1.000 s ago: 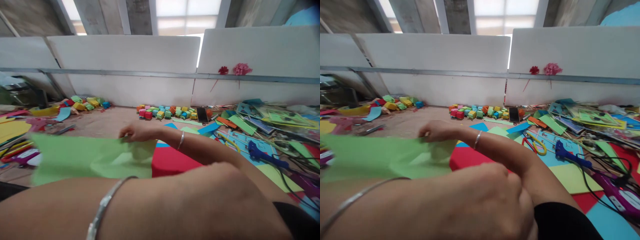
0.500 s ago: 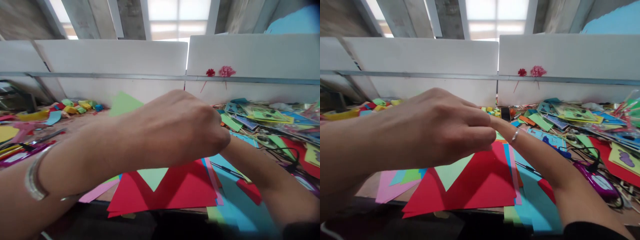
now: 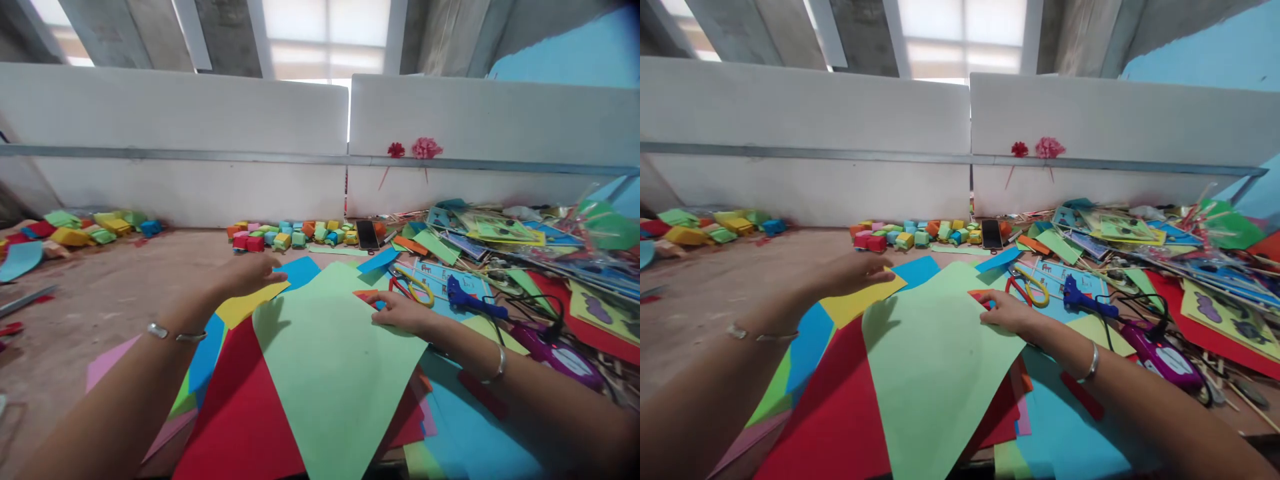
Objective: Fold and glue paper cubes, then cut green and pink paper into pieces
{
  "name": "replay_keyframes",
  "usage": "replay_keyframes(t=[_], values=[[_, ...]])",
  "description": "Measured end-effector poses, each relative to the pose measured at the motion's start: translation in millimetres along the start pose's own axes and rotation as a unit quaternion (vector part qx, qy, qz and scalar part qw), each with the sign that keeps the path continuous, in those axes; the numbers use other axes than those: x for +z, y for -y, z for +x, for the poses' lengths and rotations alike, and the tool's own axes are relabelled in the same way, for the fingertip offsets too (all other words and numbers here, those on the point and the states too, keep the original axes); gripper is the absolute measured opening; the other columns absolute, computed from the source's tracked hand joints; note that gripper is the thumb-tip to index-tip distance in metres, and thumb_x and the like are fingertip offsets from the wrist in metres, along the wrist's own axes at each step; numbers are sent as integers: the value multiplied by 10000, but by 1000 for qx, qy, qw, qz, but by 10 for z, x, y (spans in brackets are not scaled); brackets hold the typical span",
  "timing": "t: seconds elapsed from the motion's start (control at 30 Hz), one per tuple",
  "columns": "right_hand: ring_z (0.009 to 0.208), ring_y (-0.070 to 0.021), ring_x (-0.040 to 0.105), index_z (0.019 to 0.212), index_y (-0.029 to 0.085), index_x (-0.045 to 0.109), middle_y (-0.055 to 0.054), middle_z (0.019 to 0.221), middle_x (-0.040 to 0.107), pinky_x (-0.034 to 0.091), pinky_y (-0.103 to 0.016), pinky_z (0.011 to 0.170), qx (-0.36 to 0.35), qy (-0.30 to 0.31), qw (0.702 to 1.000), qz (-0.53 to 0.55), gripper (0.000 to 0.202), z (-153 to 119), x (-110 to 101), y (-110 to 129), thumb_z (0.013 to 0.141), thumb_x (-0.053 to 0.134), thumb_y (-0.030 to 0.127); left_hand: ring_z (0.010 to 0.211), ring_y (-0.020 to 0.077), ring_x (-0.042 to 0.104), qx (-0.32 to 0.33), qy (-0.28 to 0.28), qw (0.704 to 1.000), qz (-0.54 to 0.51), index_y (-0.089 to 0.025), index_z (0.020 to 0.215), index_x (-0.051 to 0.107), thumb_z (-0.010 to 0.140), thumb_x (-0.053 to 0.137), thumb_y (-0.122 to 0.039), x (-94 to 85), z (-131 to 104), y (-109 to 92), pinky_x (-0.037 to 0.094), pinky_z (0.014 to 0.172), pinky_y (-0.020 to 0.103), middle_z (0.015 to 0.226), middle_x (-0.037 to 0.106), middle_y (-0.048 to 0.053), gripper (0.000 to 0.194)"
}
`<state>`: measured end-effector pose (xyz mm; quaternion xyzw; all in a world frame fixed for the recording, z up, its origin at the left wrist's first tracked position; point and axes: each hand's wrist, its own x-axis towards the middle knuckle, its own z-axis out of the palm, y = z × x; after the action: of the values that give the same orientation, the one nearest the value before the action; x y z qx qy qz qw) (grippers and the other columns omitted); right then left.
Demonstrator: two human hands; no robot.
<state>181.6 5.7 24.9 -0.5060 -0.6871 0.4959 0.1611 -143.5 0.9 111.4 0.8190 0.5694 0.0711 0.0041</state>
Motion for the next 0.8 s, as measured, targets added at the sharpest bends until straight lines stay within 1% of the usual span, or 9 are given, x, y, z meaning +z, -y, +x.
replay_keyframes(t=[0.1,0.23,0.37,0.43,0.5,0.57,0.63,0.73,0.8], values=[[528,-86,495,1306,200,591,19,734,646,356,-194,484,5,-1,998,56,556,-93,27,-40,750,623,212,821,261,729,-43,76,996,-35,-187,966,737,775,489,-603,173,-36,190,537,684,301,935,785,113,521],[535,-98,510,1055,152,726,-24,705,638,387,-211,484,35,22,988,146,371,-143,11,-103,732,555,217,1023,239,710,-90,108,987,-78,-182,1217,658,783,479,-579,143,-199,259,548,848,290,1157,753,98,615],[633,-125,613,1032,170,739,-37,803,696,451,-215,530,26,97,972,213,424,-203,-39,-146,632,603,144,1101,297,679,-174,62,980,-76,-123,1303,589,820,385,-616,-70,-584,260,546,910,373,1279,689,145,720],[794,-164,681,1072,175,724,-60,966,728,529,-252,667,-20,147,968,203,402,-243,-55,-136,673,677,182,1146,359,649,-220,23,973,-58,-116,1353,544,805,364,-664,-134,-856,197,530,946,473,1352,637,166,795],[911,-189,695,1058,169,722,-78,1052,729,550,-290,787,-75,162,970,168,345,-275,-68,-121,731,738,277,1075,354,680,-265,-50,962,-37,-207,1311,596,810,358,-686,-99,-1132,78,549,915,499,1268,699,98,732],[944,-201,696,1018,164,729,-83,1050,732,554,-301,817,-115,139,975,129,336,-287,-83,-121,750,769,363,930,304,726,-244,-133,959,-56,-261,1219,660,856,385,-627,54,-1366,-76,606,666,384,1109,764,57,584],[924,-208,701,997,167,733,-81,1018,738,561,-305,800,-134,105,980,103,356,-279,-103,-140,745,784,413,862,232,743,-187,-205,957,-77,-315,1093,703,883,476,-560,307,-1538,-236,592,559,271,1046,778,-4,395],[888,-208,709,971,173,739,-79,1001,742,571,-308,775,-136,72,984,87,365,-249,-131,-178,749,776,459,815,209,755,-135,-267,953,-54,-315,1032,722,894,561,-443,765,-1708,-441,613,577,253,1010,784,-11,248],[885,-202,708,954,175,746,-82,1000,743,569,-301,774,-153,63,984,62,338,-236,-147,-187,769,756,459,874,234,756,-113,-307,944,-49,-289,998,731,905,559,-352,1045,-1805,-534,643,703,321,974,788,23,205]])
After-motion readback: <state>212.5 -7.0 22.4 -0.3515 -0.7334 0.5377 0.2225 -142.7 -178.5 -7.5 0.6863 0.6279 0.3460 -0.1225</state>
